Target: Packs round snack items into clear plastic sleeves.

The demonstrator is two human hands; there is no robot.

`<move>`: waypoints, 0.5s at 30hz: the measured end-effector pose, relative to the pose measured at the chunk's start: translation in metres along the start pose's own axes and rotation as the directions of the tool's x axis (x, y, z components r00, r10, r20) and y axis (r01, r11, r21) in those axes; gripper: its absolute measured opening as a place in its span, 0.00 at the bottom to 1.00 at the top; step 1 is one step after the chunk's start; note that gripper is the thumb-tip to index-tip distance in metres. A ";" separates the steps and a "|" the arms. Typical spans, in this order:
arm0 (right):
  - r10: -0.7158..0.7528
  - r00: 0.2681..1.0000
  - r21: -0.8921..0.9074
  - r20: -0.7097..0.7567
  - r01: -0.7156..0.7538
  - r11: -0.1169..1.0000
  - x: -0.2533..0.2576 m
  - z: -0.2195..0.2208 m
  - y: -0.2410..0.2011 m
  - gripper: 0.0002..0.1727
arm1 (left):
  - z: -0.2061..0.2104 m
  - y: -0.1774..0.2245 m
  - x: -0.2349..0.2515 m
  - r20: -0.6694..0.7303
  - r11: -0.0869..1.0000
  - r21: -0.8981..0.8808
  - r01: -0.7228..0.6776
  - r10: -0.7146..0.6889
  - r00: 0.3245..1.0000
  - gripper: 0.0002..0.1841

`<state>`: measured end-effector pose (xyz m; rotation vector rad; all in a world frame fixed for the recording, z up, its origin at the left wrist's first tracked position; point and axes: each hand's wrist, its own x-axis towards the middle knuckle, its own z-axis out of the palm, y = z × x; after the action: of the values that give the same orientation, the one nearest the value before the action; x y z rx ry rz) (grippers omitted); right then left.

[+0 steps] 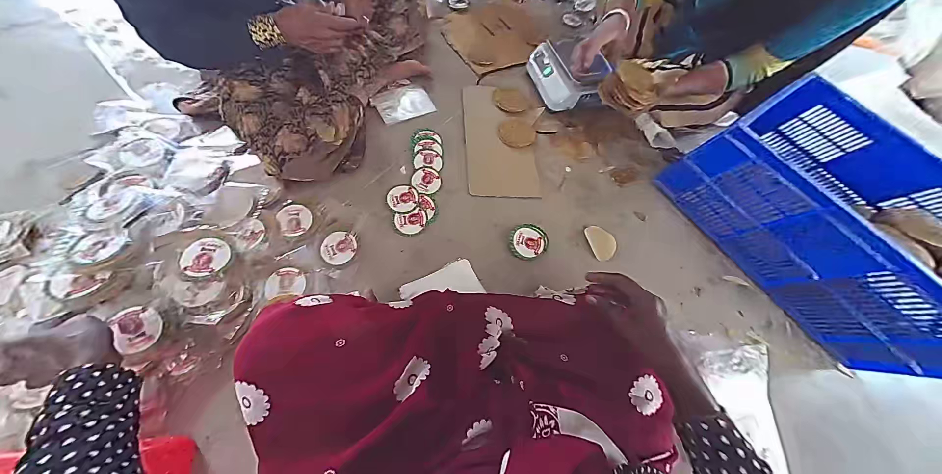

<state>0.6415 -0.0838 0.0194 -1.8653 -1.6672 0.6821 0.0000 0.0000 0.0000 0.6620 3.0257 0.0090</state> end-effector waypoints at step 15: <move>0.341 0.838 -0.321 0.427 -0.212 0.923 0.096 0.184 -0.024 0.31 | 0.067 0.172 -0.292 0.647 0.433 -0.307 -0.847 0.748 0.148 0.28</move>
<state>0.5079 0.0254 -0.0989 -2.2989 -1.8685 1.1731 0.3400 0.0342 -0.0518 1.7396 1.5758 -0.3364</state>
